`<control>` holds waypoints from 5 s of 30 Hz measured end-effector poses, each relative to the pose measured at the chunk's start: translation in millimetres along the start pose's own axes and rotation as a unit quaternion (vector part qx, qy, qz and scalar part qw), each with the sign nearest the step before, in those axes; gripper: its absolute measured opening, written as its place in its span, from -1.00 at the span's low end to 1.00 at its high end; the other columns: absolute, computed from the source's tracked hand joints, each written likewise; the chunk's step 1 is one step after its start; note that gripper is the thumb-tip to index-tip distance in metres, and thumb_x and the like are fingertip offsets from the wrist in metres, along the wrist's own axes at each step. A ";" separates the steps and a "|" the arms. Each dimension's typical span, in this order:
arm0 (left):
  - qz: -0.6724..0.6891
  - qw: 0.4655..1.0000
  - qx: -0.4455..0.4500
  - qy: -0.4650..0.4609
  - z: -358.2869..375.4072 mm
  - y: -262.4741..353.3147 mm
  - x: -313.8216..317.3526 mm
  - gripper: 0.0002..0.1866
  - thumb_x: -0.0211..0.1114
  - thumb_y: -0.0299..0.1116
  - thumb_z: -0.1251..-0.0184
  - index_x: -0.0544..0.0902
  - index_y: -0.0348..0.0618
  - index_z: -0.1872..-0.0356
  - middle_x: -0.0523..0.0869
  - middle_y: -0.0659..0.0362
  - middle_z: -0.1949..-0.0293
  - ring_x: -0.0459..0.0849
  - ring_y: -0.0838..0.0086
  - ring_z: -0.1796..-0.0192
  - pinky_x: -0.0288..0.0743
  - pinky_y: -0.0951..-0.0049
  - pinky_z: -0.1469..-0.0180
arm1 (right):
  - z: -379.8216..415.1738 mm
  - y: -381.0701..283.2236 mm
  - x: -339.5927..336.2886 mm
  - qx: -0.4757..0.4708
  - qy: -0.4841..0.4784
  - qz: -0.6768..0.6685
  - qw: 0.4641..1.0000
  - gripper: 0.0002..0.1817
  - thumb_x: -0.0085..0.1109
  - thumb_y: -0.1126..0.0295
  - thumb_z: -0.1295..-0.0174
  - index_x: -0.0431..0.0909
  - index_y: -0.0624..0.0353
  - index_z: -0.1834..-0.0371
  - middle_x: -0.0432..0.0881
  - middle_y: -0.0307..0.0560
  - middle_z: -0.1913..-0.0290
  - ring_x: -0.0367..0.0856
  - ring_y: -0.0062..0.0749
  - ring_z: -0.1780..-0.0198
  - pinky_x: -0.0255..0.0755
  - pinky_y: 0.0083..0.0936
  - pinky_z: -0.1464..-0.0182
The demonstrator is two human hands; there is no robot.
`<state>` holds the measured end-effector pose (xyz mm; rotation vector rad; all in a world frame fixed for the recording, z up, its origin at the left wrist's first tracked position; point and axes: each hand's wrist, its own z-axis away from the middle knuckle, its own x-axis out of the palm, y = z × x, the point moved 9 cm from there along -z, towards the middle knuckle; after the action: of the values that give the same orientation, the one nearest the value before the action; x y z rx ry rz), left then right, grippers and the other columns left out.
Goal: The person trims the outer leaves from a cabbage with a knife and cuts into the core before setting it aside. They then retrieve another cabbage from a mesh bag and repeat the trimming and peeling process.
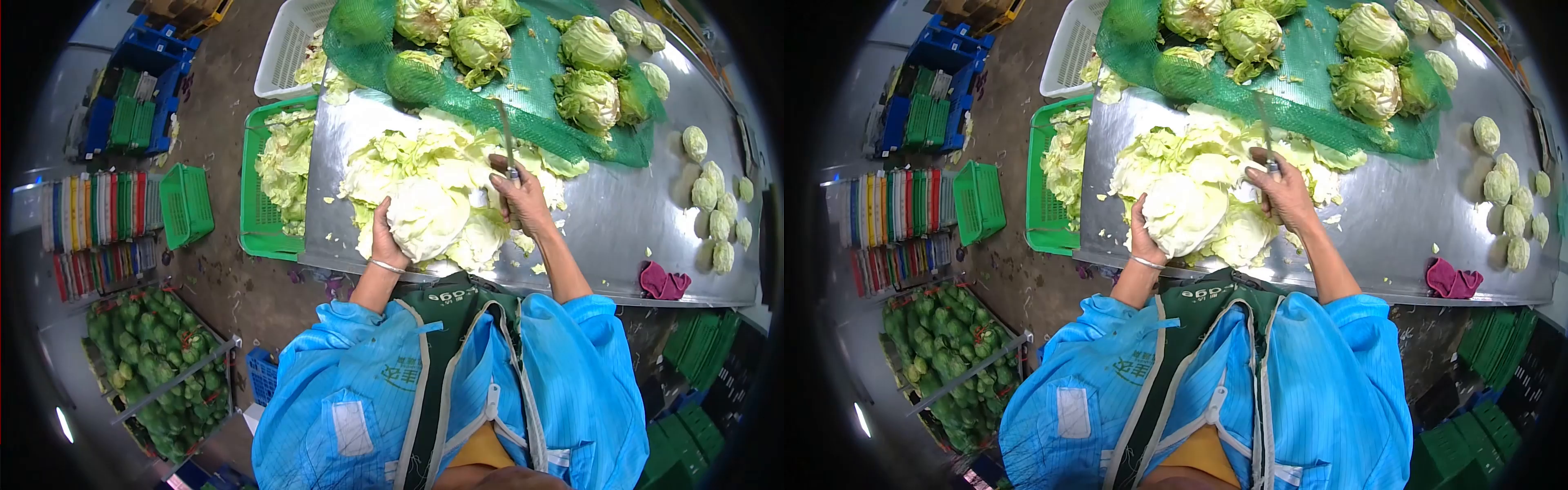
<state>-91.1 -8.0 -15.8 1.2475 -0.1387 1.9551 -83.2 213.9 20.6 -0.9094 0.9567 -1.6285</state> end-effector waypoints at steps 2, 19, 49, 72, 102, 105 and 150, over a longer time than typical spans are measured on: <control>0.038 0.998 -0.053 -0.024 -1.4 -5.8 0.1 -0.31 0.06 0.12 -0.32 0.41 -0.20 -0.30 0.56 0.00 -0.21 0.57 0.11 -0.20 0.42 0.08 -0.29 | 5.2 -16.0 25.8 0.019 -0.061 0.002 0.998 -0.43 0.33 0.18 -0.18 0.43 0.09 -0.25 0.45 -0.32 0.64 0.34 -0.70 0.73 0.22 -0.70 0.70; -0.003 0.995 0.086 0.044 -14.1 24.7 -1.5 -0.30 0.07 0.15 -0.31 0.42 -0.23 -0.27 0.58 -0.01 -0.18 0.60 0.17 -0.17 0.46 0.11 -0.25 | 81.7 0.2 55.3 0.146 -0.256 -0.074 0.953 -0.63 0.45 0.50 0.03 0.50 0.13 0.16 0.61 -0.32 0.45 0.47 -0.76 0.63 0.37 -0.75 0.62; -0.113 0.983 -0.025 0.144 -4.2 -11.4 2.0 -0.32 0.08 0.27 -0.30 0.41 0.06 -0.29 0.57 0.10 -0.17 0.58 0.21 -0.17 0.48 -0.11 -0.15 | 13.4 -57.7 89.7 -0.246 -0.103 0.367 0.891 -0.13 0.48 0.02 0.05 0.38 0.34 -0.26 0.53 0.34 -0.12 0.59 0.09 -0.10 0.49 -0.25 -0.09; -0.148 0.956 -0.125 0.219 -11.5 -66.2 -24.1 -0.31 0.23 0.23 -0.23 0.36 0.16 -0.31 0.52 0.16 -0.22 0.48 0.21 -0.24 0.24 -0.18 -0.27 | 40.3 16.9 46.0 -0.120 -0.054 0.364 0.922 -0.31 0.00 0.18 -0.39 0.00 0.23 -0.49 0.08 0.47 -0.42 0.18 0.27 -0.41 0.24 -0.18 -0.34; -0.020 0.997 0.001 -0.075 -15.1 -10.4 10.8 -0.10 0.14 0.35 -0.12 0.30 -0.03 -0.39 0.42 0.08 -0.35 0.42 0.11 -0.34 0.33 0.03 -0.36 | 51.2 -70.5 75.5 -0.319 -0.033 0.118 0.940 -0.66 0.23 0.55 -0.12 0.56 0.28 -0.01 0.57 0.11 -0.17 0.63 -0.20 -0.10 0.52 -0.46 -0.08; 0.044 0.995 -0.029 -0.085 -28.6 -21.7 -3.1 -0.21 0.03 0.27 -0.23 0.35 -0.05 -0.35 0.46 0.06 -0.31 0.46 0.18 -0.31 0.35 0.11 -0.35 | 55.3 -67.2 73.5 -0.325 -0.015 0.126 0.937 -0.67 0.21 0.62 -0.06 0.59 0.27 0.05 0.64 0.11 -0.06 0.70 -0.20 0.02 0.57 -0.50 0.03; 0.040 0.992 0.052 -0.106 -59.7 -15.5 73.6 -0.57 0.14 0.07 -0.41 0.51 -0.12 0.04 0.64 0.04 0.07 0.57 0.35 -0.10 0.44 0.31 -0.21 | 52.8 76.3 -3.8 0.059 -0.050 -0.437 0.896 -0.45 0.39 -0.03 -0.09 0.44 0.04 -0.02 0.57 -0.19 0.50 0.48 -0.53 0.70 0.47 -0.55 0.65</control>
<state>-138.1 72.2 8.3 1.5384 -0.1987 1.9150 -6.2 194.9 -27.7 -1.4392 0.3511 -2.3144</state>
